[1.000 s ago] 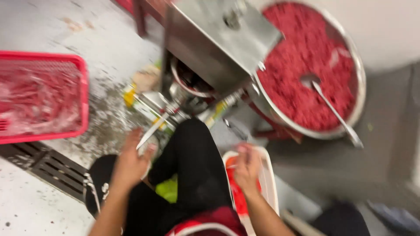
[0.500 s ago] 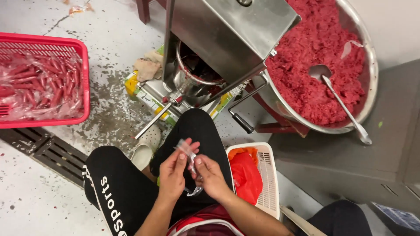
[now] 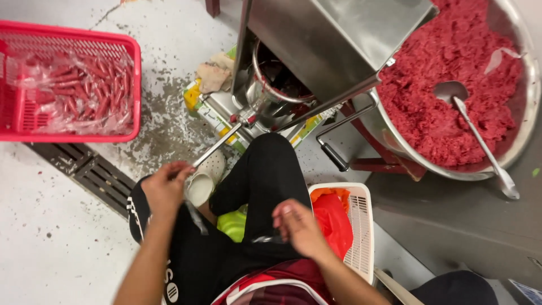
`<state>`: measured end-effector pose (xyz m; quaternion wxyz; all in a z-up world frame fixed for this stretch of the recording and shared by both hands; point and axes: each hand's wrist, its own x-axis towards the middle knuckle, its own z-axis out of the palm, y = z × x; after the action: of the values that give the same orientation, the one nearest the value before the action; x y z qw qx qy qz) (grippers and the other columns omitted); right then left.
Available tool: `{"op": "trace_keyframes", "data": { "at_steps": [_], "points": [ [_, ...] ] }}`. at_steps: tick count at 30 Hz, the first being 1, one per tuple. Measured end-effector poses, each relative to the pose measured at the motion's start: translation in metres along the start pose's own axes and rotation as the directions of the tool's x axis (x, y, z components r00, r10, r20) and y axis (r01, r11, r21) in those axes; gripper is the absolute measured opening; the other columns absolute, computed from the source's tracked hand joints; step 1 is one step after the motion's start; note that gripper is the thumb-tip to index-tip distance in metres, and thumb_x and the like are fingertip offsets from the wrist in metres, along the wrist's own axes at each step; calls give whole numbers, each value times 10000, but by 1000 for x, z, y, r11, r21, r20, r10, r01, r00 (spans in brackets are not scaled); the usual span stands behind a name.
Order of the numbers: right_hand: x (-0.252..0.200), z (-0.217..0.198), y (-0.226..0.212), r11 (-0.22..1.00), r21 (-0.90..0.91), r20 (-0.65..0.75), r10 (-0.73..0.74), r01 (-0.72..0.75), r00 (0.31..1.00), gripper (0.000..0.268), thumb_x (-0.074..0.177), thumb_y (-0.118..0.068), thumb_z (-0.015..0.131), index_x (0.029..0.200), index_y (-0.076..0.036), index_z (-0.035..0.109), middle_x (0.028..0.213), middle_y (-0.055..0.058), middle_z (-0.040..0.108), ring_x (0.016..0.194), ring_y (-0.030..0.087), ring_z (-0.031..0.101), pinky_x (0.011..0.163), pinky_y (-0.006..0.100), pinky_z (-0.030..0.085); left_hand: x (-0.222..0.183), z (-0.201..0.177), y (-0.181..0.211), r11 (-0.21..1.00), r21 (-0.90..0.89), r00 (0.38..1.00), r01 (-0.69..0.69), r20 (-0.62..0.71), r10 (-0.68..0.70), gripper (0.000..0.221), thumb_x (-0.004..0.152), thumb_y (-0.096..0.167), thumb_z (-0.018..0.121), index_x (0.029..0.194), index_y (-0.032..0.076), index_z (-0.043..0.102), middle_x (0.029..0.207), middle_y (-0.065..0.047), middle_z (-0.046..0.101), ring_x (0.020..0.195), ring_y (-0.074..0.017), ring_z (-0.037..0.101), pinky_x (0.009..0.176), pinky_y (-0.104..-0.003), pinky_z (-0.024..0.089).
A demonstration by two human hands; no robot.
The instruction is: The person operates a manual sausage stuffer, filling casings with ground meat and placing the finished sausages into a red basket. The person repeatedly loads casings, turns the crank, and collects the output.
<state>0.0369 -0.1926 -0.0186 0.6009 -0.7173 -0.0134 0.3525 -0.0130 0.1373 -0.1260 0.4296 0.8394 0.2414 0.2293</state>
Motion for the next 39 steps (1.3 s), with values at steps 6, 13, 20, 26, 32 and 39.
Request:
{"op": "trace_keyframes", "data": {
  "at_steps": [6,13,20,26,32,39],
  "points": [
    [9,-47,-13,978,-133,-128,-177,160,976,368,1096,-172,371,975,-11,679,685,144,664,445,188,602,442,299,516,6,10,-115,967,253,992,-24,125,-8,295,769,287,926,1032,241,802,855,32,784,862,-167,761,846,-305,592],
    [3,-45,-11,964,-197,-133,-209,181,969,365,1089,-180,407,957,-24,709,672,132,676,463,186,611,481,312,523,8,13,-122,940,334,980,-75,197,8,275,802,317,893,1051,242,801,883,20,794,895,-184,764,861,-320,589],
    [15,-77,-24,795,-563,-389,-494,224,777,326,1089,-199,448,977,-106,739,708,101,640,664,263,591,712,363,492,13,24,-84,983,184,948,20,308,-77,259,822,310,866,1055,214,807,909,-28,797,941,-241,752,874,-385,581],
    [76,-106,-46,204,-965,-90,-847,165,523,220,1076,-174,513,1083,-103,721,940,133,640,817,360,609,777,439,483,62,61,-65,907,271,786,324,456,-417,211,840,436,835,1028,341,820,874,-5,792,983,-281,736,908,-388,561],
    [67,-73,-61,446,-895,-248,-531,19,810,349,1098,-280,445,1184,-38,682,885,268,713,864,501,689,779,582,531,85,66,-39,912,203,725,356,555,-407,272,946,357,720,1145,184,788,913,-83,788,908,-244,748,913,-357,535],
    [60,-61,-63,471,-869,-366,-411,-149,835,374,1102,-380,388,1185,-142,665,903,206,737,908,461,716,826,574,547,47,25,-27,805,591,664,49,583,-468,389,978,520,571,1297,364,731,1144,-56,796,1131,-338,726,971,-485,582]
  ]
}}
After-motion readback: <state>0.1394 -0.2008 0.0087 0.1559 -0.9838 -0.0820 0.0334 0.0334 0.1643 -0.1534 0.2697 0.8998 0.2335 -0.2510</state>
